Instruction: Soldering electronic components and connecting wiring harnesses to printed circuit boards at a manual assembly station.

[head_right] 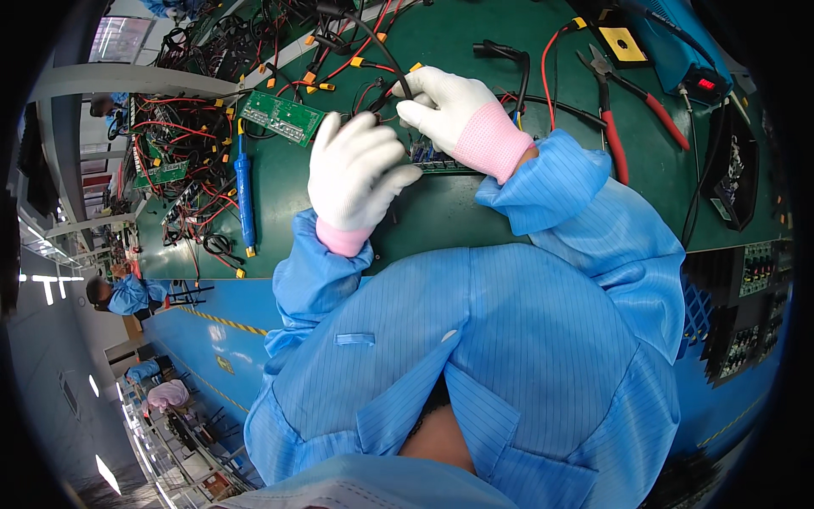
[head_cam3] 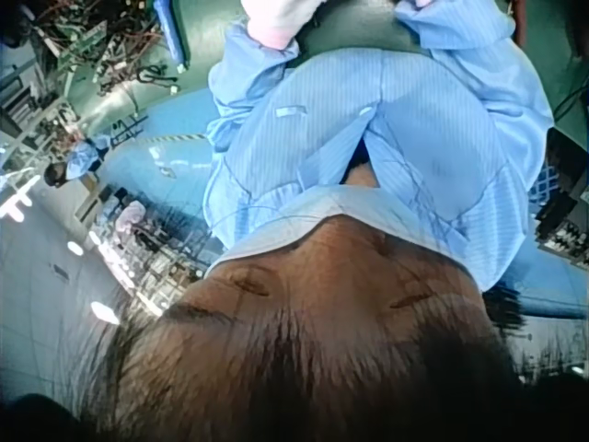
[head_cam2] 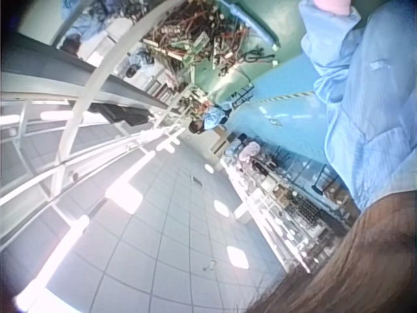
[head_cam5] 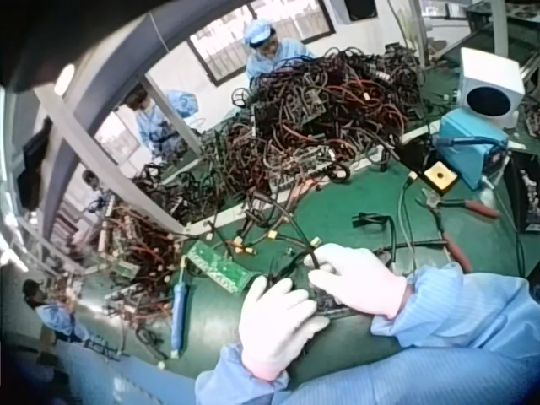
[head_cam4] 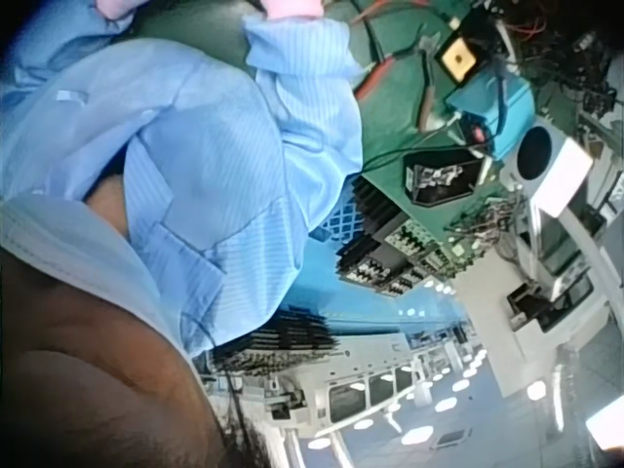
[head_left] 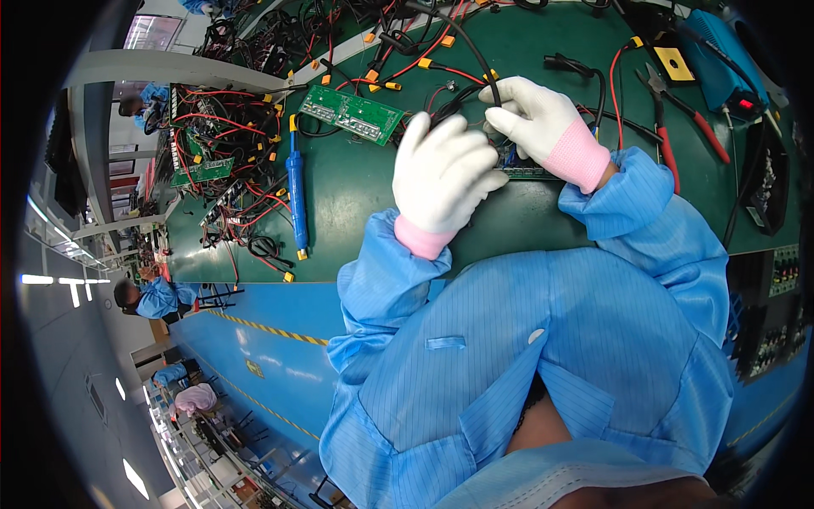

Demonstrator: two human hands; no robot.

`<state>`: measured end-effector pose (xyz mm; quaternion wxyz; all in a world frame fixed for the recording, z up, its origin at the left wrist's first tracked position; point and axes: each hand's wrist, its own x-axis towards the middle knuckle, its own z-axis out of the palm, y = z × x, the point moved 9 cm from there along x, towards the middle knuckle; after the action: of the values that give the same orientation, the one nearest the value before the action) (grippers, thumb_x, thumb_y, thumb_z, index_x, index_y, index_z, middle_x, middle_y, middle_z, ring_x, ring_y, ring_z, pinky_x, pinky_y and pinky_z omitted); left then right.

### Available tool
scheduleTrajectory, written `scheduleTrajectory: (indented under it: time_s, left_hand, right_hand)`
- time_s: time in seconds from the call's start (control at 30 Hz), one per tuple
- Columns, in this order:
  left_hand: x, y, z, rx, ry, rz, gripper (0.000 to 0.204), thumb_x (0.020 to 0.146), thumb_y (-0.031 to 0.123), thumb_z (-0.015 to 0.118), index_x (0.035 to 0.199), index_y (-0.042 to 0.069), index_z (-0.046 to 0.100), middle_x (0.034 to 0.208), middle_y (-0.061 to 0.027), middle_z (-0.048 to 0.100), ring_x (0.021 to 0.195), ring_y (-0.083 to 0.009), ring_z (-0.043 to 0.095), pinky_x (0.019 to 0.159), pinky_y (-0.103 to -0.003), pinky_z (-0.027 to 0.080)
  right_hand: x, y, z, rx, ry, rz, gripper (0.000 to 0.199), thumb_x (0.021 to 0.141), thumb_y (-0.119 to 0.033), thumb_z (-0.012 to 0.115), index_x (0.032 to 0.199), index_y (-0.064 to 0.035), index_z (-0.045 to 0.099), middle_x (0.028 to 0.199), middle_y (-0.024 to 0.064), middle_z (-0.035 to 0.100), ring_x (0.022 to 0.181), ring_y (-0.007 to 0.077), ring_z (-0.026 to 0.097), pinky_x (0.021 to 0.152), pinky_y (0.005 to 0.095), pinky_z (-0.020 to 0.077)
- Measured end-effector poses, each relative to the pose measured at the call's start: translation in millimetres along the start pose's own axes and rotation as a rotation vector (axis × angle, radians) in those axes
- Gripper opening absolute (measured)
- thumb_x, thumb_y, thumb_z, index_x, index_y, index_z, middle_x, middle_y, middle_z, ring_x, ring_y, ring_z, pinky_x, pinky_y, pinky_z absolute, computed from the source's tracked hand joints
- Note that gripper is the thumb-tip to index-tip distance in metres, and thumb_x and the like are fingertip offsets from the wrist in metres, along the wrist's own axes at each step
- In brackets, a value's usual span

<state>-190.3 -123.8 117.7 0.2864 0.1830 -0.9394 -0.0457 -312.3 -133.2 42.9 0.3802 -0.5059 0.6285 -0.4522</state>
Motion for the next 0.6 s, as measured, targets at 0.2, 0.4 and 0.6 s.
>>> scheduleTrajectory:
  time_s: [0.2,0.4,0.6]
  left_hand:
    - [-5.4,-36.7,-0.2,0.127,0.044,-0.151,0.023,0.076,0.010,0.069,0.098,0.005,0.068,0.081,-0.0055,0.065,0.074,-0.0215,0.062,0.084,-0.033,0.046]
    - [-22.4,-84.1,-7.2,-0.488,-0.134,-0.661,0.030,0.083,0.007,0.061,0.113,0.004,0.064,0.082,-0.0045,0.064,0.072,-0.0150,0.060,0.073,-0.026,0.047]
    - [-15.7,-93.8,-11.6,-0.903,-0.115,-0.695,0.028,0.083,0.010,0.061,0.110,0.003,0.066,0.079,-0.0041,0.064,0.068,-0.0107,0.057,0.064,-0.021,0.045]
  right_hand:
    - [-7.5,-30.2,-16.6,0.108,0.077,-0.141,0.032,0.085,-0.018,0.053,0.112,-0.0044,0.063,0.080,0.0040,0.070,0.067,0.0146,0.063,0.061,0.0254,0.0468]
    - [-5.6,-28.9,-20.5,-0.028,0.060,-0.121,0.037,0.087,-0.013,0.054,0.122,-0.0006,0.058,0.086,0.0062,0.068,0.066,0.0107,0.061,0.058,0.0210,0.0446]
    - [-1.6,-26.2,-10.6,-0.069,-0.015,-0.055,0.035,0.087,-0.014,0.052,0.119,-0.0012,0.059,0.084,0.0063,0.068,0.071,0.0121,0.063,0.062,0.0225,0.0464]
